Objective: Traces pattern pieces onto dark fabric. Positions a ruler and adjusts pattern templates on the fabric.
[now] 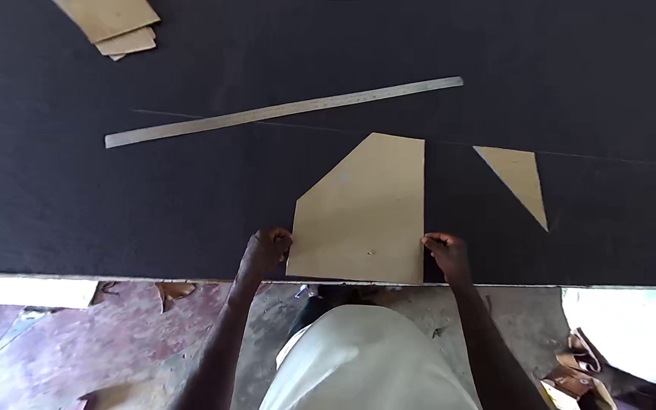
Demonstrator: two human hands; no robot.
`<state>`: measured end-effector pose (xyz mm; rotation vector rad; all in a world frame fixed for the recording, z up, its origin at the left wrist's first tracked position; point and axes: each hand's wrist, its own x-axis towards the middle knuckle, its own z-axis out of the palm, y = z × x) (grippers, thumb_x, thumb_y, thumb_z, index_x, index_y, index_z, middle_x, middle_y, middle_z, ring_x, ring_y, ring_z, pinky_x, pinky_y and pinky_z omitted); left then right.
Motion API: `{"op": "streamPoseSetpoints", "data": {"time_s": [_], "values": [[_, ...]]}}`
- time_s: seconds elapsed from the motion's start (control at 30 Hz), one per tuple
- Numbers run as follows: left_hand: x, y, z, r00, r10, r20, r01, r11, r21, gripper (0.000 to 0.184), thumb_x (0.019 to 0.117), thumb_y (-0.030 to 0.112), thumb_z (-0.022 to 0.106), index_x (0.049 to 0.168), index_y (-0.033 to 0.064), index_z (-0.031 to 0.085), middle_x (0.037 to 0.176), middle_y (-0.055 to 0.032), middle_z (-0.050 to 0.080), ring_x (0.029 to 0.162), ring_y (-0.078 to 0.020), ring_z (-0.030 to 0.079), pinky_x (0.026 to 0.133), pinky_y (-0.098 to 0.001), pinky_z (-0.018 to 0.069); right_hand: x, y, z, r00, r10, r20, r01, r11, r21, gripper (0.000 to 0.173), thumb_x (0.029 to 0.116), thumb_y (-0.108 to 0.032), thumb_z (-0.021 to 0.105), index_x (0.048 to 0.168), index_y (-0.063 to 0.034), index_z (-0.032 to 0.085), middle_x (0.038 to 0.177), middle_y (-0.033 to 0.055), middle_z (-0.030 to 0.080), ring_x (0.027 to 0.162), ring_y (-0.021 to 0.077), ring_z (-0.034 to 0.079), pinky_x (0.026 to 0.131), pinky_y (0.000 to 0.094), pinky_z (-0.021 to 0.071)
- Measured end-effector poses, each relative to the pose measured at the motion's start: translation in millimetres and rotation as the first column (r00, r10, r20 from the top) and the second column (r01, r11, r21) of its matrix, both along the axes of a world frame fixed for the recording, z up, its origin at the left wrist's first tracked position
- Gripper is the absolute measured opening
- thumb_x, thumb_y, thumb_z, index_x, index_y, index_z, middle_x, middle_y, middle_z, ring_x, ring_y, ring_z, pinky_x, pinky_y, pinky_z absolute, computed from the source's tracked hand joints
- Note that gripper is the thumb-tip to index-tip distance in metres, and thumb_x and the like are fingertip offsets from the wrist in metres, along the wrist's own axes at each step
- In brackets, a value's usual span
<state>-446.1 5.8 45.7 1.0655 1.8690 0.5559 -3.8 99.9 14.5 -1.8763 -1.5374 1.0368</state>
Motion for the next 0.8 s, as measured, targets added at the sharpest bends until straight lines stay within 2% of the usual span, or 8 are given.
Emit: {"op": "streamPoseSetpoints", "data": {"time_s": [0.1, 0.2, 0.3, 0.43, 0.6, 0.67, 0.8], "values": [[11, 0, 3, 0.998, 0.012, -0.055, -0.012, 1.0, -0.005, 0.02, 0.1025, 0.027, 0.065, 0.109, 0.0088, 0.071, 0.086, -0.0092, 0.072, 0.067, -0.0223, 0.067, 0.064, -0.046, 0.0589, -4, 4, 0, 1.0, -0.027, 0.01, 0.027, 1.0, -0.002, 0.017, 0.094, -0.023, 0.076, 0.101, -0.0082, 0.078, 0.092, 0.0095, 0.075, 0.079, 0.0223, 0.069, 0.073, 0.0485, 0.058], [23, -13, 8, 0.994, 0.041, -0.097, -0.038, 0.999, 0.037, 0.025, 0.1029, 0.028, 0.064, 0.112, 0.0061, 0.07, 0.089, -0.0136, 0.071, 0.071, -0.0272, 0.068, 0.069, -0.0519, 0.0592, -5, 9, -1, 0.999, -0.039, 0.003, 0.039, 0.999, -0.032, 0.017, 0.0931, -0.023, 0.076, 0.098, -0.007, 0.077, 0.086, 0.0099, 0.072, 0.073, 0.0228, 0.066, 0.069, 0.0486, 0.0552], [20, -21, -6, 0.998, 0.044, -0.052, -0.041, 0.998, 0.057, 0.024, 0.1017, 0.028, 0.066, 0.112, 0.006, 0.071, 0.087, -0.0101, 0.072, 0.069, -0.0221, 0.069, 0.067, -0.0453, 0.0606, -3, 9, -2, 0.999, -0.036, 0.0, 0.036, 0.999, -0.031, 0.016, 0.0926, -0.023, 0.076, 0.096, -0.0074, 0.077, 0.088, 0.0099, 0.073, 0.08, 0.0247, 0.069, 0.076, 0.0523, 0.0567], [11, -25, -16, 0.991, 0.089, 0.104, -0.101, 0.989, 0.112, 0.02, 0.099, 0.02, 0.069, 0.108, 0.0023, 0.07, 0.08, -0.0085, 0.07, 0.06, -0.0172, 0.065, 0.055, -0.0325, 0.0564, -2, 6, -3, 0.998, -0.022, 0.053, 0.023, 1.0, -0.017, 0.016, 0.0922, -0.027, 0.075, 0.094, -0.0107, 0.078, 0.091, 0.0079, 0.074, 0.089, 0.0251, 0.07, 0.083, 0.0556, 0.0564], [11, -21, -13, 0.993, 0.075, 0.09, -0.083, 0.993, 0.089, 0.019, 0.0984, 0.019, 0.069, 0.105, 0.0016, 0.071, 0.077, -0.0082, 0.07, 0.058, -0.0161, 0.064, 0.053, -0.0306, 0.0552, -3, 2, 0, 0.998, -0.06, 0.027, 0.061, 0.997, -0.04, 0.016, 0.0942, -0.026, 0.073, 0.096, -0.0105, 0.077, 0.092, 0.0084, 0.073, 0.089, 0.0258, 0.069, 0.081, 0.0544, 0.0559], [11, -21, -15, 0.994, 0.08, 0.08, -0.088, 0.992, 0.093, 0.019, 0.0979, 0.02, 0.07, 0.105, 0.0022, 0.071, 0.077, -0.0074, 0.07, 0.058, -0.0155, 0.064, 0.053, -0.03, 0.055, -5, -5, 9, 0.998, -0.061, 0.019, 0.062, 0.998, -0.017, 0.018, 0.0958, -0.026, 0.072, 0.096, -0.0089, 0.075, 0.09, 0.0119, 0.071, 0.084, 0.0294, 0.068, 0.074, 0.0566, 0.0546], [12, -20, -21, 0.991, 0.1, 0.089, -0.11, 0.987, 0.119, 0.018, 0.0982, 0.02, 0.07, 0.105, 0.0028, 0.072, 0.079, -0.0078, 0.071, 0.058, -0.0163, 0.064, 0.053, -0.031, 0.055, -5, 6, 6, 0.994, -0.074, 0.079, 0.08, 0.994, -0.068, 0.016, 0.0932, -0.027, 0.072, 0.094, -0.0115, 0.077, 0.09, 0.0087, 0.073, 0.088, 0.0267, 0.07, 0.079, 0.0561, 0.0558]]}}
